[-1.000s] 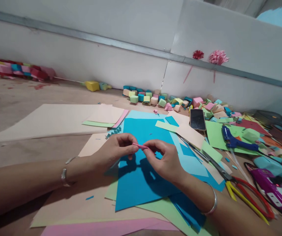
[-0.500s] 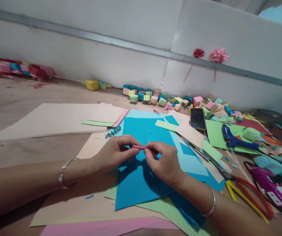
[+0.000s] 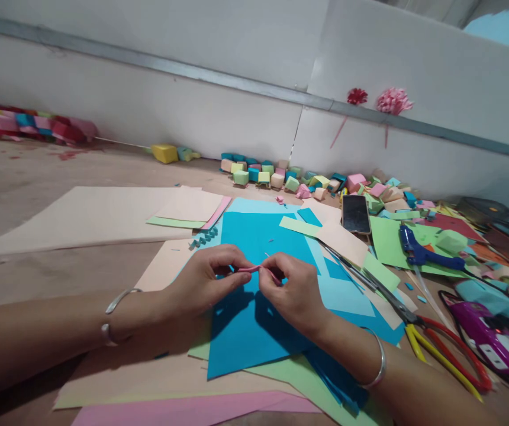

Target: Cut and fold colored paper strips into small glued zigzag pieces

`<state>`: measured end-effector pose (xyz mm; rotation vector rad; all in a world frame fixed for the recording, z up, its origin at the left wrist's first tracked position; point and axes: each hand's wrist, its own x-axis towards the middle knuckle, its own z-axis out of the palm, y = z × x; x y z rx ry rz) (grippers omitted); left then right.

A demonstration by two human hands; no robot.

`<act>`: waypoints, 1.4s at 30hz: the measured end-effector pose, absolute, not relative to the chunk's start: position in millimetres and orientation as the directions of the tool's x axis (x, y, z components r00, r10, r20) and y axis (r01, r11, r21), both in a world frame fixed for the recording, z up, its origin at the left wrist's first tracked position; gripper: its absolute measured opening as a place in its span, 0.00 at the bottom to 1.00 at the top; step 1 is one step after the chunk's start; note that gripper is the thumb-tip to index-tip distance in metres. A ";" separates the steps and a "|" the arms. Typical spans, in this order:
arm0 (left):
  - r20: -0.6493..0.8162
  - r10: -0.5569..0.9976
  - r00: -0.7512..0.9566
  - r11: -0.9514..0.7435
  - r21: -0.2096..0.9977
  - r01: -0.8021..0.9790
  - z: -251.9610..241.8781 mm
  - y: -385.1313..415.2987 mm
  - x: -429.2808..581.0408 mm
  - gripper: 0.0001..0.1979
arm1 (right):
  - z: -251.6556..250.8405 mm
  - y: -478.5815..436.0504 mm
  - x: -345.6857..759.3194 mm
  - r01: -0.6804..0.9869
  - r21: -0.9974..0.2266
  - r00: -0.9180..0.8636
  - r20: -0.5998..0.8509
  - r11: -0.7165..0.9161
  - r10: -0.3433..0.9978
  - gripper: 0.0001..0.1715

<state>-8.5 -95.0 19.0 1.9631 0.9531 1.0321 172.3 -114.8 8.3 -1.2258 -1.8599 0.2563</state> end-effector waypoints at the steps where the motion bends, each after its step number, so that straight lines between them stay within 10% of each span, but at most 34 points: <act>1: 0.374 0.832 0.410 -0.502 0.822 0.269 18.4 -95.9 -8.4 0.05 | 8.0 -114.9 171.5 0.646 -0.587 -0.129 0.545 0.487 0.828 0.06; 11: 0.663 0.557 0.501 -0.831 0.438 0.344 11.2 -102.9 -11.3 0.11 | 6.5 -119.3 159.3 0.552 -0.722 -0.007 0.497 0.418 0.868 0.06; 25: 0.751 0.449 0.484 -0.866 0.232 0.444 6.9 -95.8 -9.6 0.10 | 2.5 -122.6 152.1 0.301 -0.855 0.011 0.445 0.422 0.895 0.09; 32: 0.819 0.225 0.528 -0.878 -0.065 0.475 3.9 -89.7 -13.0 0.11 | 4.7 -124.2 155.1 0.211 -0.904 0.001 0.381 0.372 0.924 0.11; 42: 0.818 0.182 0.545 -0.902 -0.082 0.425 2.4 -84.5 -12.4 0.14 | -0.1 -130.6 155.3 0.239 -0.868 -0.011 0.446 0.435 0.895 0.13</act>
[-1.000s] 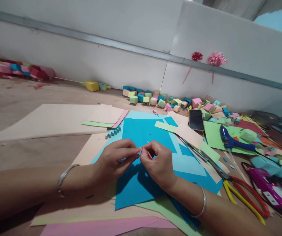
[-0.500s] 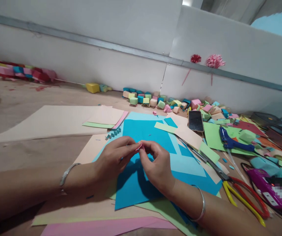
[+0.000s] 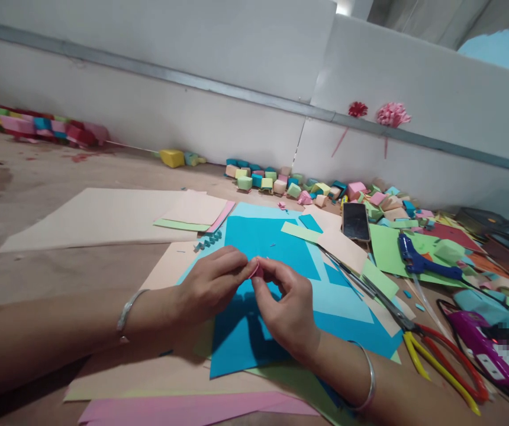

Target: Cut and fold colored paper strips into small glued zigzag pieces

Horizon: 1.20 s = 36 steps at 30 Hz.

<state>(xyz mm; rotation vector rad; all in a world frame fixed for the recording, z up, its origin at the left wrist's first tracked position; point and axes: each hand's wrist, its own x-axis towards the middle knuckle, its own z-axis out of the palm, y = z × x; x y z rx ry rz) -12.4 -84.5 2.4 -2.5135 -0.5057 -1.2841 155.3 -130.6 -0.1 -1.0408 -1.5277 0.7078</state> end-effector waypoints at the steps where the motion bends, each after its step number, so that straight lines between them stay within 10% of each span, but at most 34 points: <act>1: 0.812 0.199 0.549 -0.902 -0.067 0.426 2.5 -83.8 -12.5 0.14 | 1.0 -128.6 157.0 0.231 -0.867 -0.025 0.448 0.441 0.894 0.12; 11: 0.519 0.757 0.397 -0.636 0.725 0.265 9.6 -84.0 -12.0 0.08 | 3.4 -106.8 176.8 0.472 -0.694 -0.072 0.584 0.544 0.808 0.10; 26: 0.505 0.732 0.458 -0.671 0.653 0.352 10.8 -78.4 -14.4 0.04 | 1.5 -107.0 175.2 0.385 -0.847 -0.088 0.361 0.366 0.928 0.05; 36: 0.304 0.843 0.443 -0.426 0.881 0.206 8.9 -77.2 -11.2 0.05 | -1.4 -105.3 174.0 0.222 -0.899 -0.141 0.354 0.378 0.924 0.04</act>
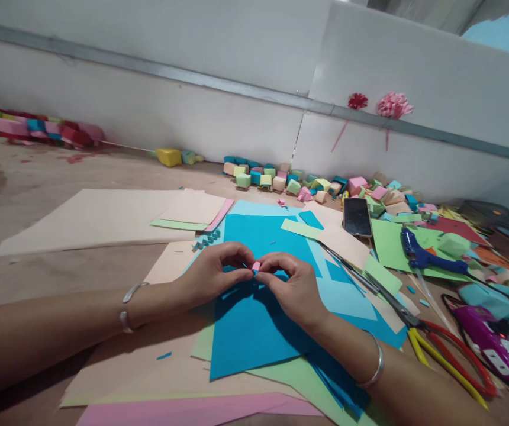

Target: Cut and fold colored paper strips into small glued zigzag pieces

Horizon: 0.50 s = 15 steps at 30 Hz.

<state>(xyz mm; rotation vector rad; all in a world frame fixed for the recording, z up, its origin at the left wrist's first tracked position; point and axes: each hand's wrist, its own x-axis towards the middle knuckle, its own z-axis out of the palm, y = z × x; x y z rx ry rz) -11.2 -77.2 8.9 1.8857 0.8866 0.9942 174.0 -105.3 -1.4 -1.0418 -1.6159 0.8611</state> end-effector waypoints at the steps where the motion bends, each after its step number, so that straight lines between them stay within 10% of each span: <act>1: 0.282 0.848 0.449 -0.395 0.901 0.180 8.5 -76.6 -11.1 0.06 | -1.0 -105.1 174.5 0.231 -0.891 -0.147 0.365 0.390 0.920 0.04; 15: -0.007 0.834 0.552 0.057 0.996 -0.074 8.9 -74.7 -11.6 0.11 | 0.2 -107.9 176.8 0.370 -0.740 -0.198 0.527 0.561 0.826 0.02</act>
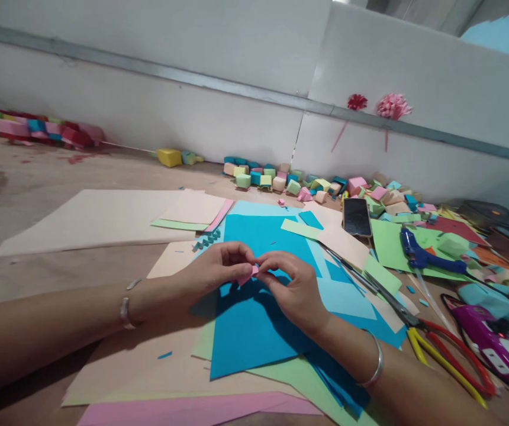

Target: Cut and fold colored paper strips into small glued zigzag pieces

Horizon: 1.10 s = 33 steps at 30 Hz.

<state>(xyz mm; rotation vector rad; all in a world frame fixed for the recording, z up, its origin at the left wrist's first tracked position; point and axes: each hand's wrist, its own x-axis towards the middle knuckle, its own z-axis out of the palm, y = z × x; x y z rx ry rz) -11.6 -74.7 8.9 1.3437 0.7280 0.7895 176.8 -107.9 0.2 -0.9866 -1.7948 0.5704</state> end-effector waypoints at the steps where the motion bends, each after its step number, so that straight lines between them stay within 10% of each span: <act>1: -0.010 0.839 0.544 0.070 0.994 -0.089 8.4 -74.4 -11.9 0.11 | 0.4 -107.7 177.0 0.377 -0.741 -0.199 0.521 0.555 0.830 0.00; 33: 0.208 0.845 0.492 -0.257 0.966 0.034 10.7 -80.2 -11.2 0.14 | 1.7 -105.4 175.3 0.138 -0.969 -0.106 0.190 0.204 0.976 0.15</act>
